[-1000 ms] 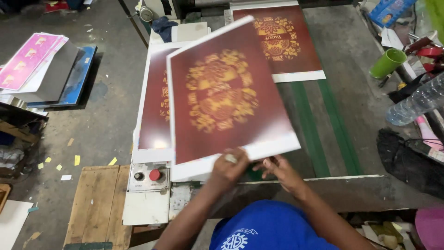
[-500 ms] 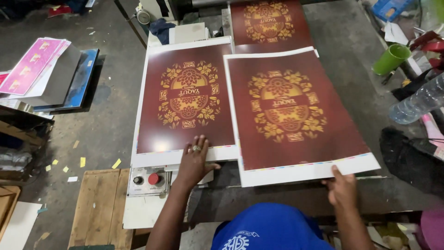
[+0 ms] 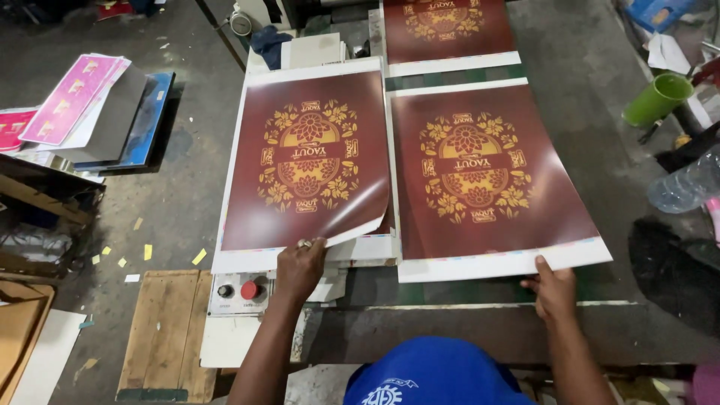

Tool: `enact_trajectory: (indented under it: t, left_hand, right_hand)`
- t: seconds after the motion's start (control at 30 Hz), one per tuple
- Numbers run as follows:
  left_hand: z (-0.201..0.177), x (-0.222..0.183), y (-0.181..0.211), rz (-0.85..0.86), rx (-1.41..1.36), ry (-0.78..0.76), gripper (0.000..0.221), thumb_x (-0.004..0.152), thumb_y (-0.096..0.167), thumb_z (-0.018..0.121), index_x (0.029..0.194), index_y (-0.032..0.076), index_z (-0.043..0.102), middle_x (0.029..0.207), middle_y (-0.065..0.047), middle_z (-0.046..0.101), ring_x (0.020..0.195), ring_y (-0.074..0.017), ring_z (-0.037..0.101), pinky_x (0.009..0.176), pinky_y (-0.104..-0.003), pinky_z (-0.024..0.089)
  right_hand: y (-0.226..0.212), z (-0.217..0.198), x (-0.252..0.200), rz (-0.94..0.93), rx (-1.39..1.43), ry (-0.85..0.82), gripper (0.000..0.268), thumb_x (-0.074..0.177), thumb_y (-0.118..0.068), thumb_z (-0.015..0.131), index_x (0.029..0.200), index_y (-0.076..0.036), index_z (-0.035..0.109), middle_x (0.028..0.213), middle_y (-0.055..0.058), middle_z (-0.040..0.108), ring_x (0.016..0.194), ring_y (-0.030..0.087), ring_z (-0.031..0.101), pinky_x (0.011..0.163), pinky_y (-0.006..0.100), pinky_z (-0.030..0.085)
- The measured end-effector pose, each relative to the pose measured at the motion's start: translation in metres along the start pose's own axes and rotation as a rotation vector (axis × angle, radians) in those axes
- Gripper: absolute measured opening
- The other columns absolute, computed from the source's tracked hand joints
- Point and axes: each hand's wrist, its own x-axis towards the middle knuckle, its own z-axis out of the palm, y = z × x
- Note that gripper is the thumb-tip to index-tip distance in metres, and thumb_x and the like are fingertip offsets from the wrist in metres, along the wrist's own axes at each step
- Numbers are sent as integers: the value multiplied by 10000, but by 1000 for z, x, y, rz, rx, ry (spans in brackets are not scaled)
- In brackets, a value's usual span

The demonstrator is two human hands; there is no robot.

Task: The person repeatedly picks up large printed sheets with a maroon and gold design from a stack on a table and places them onto a machine. The person handles the sheets by hand, aligning them before feeding them into the equipment.

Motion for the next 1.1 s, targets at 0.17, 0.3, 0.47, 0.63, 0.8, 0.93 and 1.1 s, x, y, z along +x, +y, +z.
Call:
enact_trajectory:
  t: [0.17,0.3,0.47,0.63,0.8,0.93,1.1]
  left_hand:
    - [-3,-5,9,59,-63,-68,112,873,110,702,956,40,674,871,-131,748,718,-290,735,621,-413,580]
    - [-8,-5,13,36,-43,-233,174,854,123,700,968,-3,660,1112,-200,745,772,-332,743,636,-435,590]
    - [-8,-13,-3,17,-122,-123,256,856,53,649,1107,17,679,1065,-178,762,794,-330,747,632,-447,582]
    - [-36,-5,0,-253,-70,32,263,968,90,640,1223,74,706,776,-134,731,649,-300,713,586,-452,549]
    - [-13,-4,47,81,-233,298,398,802,-52,663,1197,-36,712,897,-132,773,470,-189,632,480,-388,525]
    - [-5,5,118,240,-408,311,367,839,36,677,1193,-44,628,1090,-153,709,932,-245,753,909,-406,616]
    - [27,-5,154,245,-460,53,330,915,169,668,1186,-18,647,1259,-177,680,1241,-342,648,1094,-497,478]
  right_hand:
    - [-5,29,65,-16,-60,-49,280,1064,-162,598,1304,-28,544,1027,100,676,786,175,661,556,297,545]
    - [-23,57,112,36,-59,-136,300,1062,-210,574,1326,-73,536,1053,71,690,826,188,681,597,321,535]
    - [-42,72,120,182,-64,-123,380,1085,-267,515,1393,-47,490,1131,127,701,918,229,717,685,374,559]
    - [-42,77,59,263,-182,-31,572,1066,-222,470,1584,-68,284,1193,181,721,936,235,718,716,374,559]
    - [27,68,20,254,-155,-312,494,1013,-232,570,1474,-59,530,1072,167,760,782,208,692,595,328,524]
    - [9,103,-30,182,-219,-605,412,976,-217,624,1335,-16,614,1090,147,776,815,215,735,601,321,551]
    - [-9,125,-55,364,-73,-554,308,928,-192,648,1190,-33,612,993,110,737,810,211,721,601,344,577]
